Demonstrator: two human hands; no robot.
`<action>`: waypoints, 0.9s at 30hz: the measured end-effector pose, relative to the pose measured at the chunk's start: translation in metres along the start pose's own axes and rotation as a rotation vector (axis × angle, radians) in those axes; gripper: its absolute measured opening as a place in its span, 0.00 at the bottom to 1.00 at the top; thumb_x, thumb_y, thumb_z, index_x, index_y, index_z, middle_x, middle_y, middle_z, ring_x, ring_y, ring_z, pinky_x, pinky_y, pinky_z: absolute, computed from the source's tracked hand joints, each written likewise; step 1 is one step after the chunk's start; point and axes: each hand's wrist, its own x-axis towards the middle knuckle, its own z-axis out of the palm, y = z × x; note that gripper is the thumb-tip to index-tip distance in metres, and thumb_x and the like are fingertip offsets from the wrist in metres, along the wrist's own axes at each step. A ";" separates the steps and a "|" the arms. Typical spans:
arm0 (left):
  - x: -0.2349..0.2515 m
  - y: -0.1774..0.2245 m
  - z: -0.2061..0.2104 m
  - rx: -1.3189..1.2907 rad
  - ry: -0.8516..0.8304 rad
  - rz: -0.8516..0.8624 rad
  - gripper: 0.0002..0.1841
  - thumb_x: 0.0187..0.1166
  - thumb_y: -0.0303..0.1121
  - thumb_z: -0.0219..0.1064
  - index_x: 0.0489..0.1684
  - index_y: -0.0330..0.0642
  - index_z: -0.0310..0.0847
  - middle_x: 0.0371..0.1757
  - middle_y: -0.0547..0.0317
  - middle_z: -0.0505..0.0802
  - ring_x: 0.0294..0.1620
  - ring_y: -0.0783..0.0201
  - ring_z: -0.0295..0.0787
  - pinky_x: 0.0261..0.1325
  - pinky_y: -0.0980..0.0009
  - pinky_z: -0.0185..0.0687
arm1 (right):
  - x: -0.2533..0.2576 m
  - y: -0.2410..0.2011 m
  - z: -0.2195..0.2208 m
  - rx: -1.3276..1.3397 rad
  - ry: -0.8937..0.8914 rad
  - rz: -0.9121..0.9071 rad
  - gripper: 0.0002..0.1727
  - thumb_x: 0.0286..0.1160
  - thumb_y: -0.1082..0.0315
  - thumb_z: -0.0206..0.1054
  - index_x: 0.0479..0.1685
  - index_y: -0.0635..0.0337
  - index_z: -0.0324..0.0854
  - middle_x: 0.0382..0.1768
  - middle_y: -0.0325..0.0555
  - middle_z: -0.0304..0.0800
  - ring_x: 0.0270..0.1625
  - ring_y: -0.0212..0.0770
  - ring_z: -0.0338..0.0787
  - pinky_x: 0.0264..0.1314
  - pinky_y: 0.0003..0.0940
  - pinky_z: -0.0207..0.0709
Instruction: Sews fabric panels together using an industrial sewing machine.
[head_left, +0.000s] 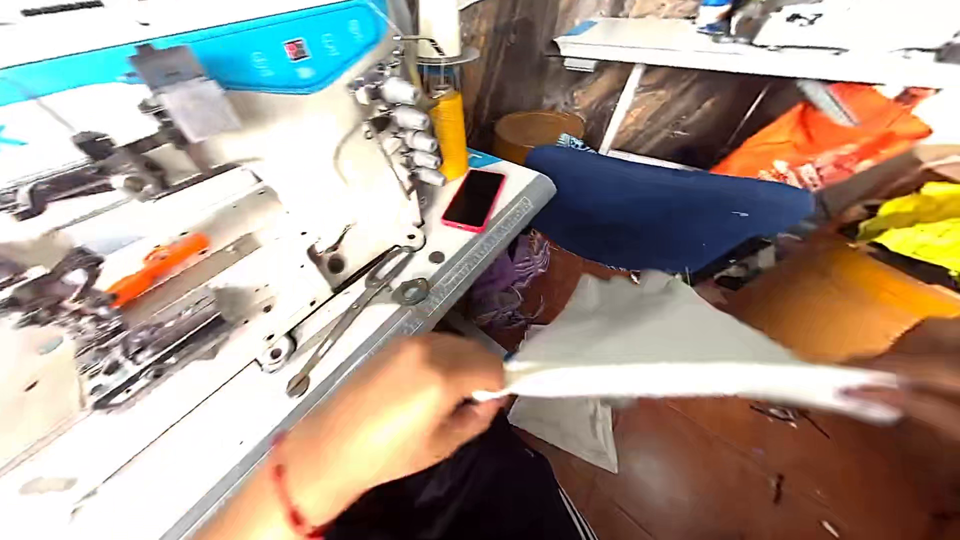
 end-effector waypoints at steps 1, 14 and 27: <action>-0.001 -0.009 0.031 -0.047 -0.075 -0.032 0.06 0.80 0.31 0.67 0.34 0.40 0.87 0.31 0.55 0.92 0.33 0.61 0.92 0.38 0.63 0.89 | -0.013 0.012 0.021 0.056 -0.074 -0.017 0.07 0.65 0.76 0.75 0.37 0.74 0.92 0.38 0.70 0.90 0.45 0.72 0.89 0.53 0.70 0.78; 0.061 -0.110 0.192 -0.747 -0.348 -1.030 0.14 0.89 0.30 0.61 0.63 0.31 0.85 0.52 0.46 0.95 0.48 0.61 0.96 0.58 0.65 0.91 | -0.032 0.126 0.197 0.720 -0.004 0.886 0.10 0.79 0.69 0.70 0.52 0.65 0.89 0.30 0.43 0.91 0.24 0.30 0.86 0.31 0.31 0.84; 0.083 -0.147 0.296 -0.570 -0.194 -0.831 0.11 0.87 0.27 0.64 0.58 0.37 0.91 0.58 0.47 0.95 0.58 0.53 0.93 0.67 0.53 0.83 | -0.069 0.134 0.282 0.824 0.339 0.948 0.11 0.78 0.77 0.64 0.53 0.73 0.85 0.41 0.47 0.96 0.41 0.32 0.96 0.51 0.30 0.91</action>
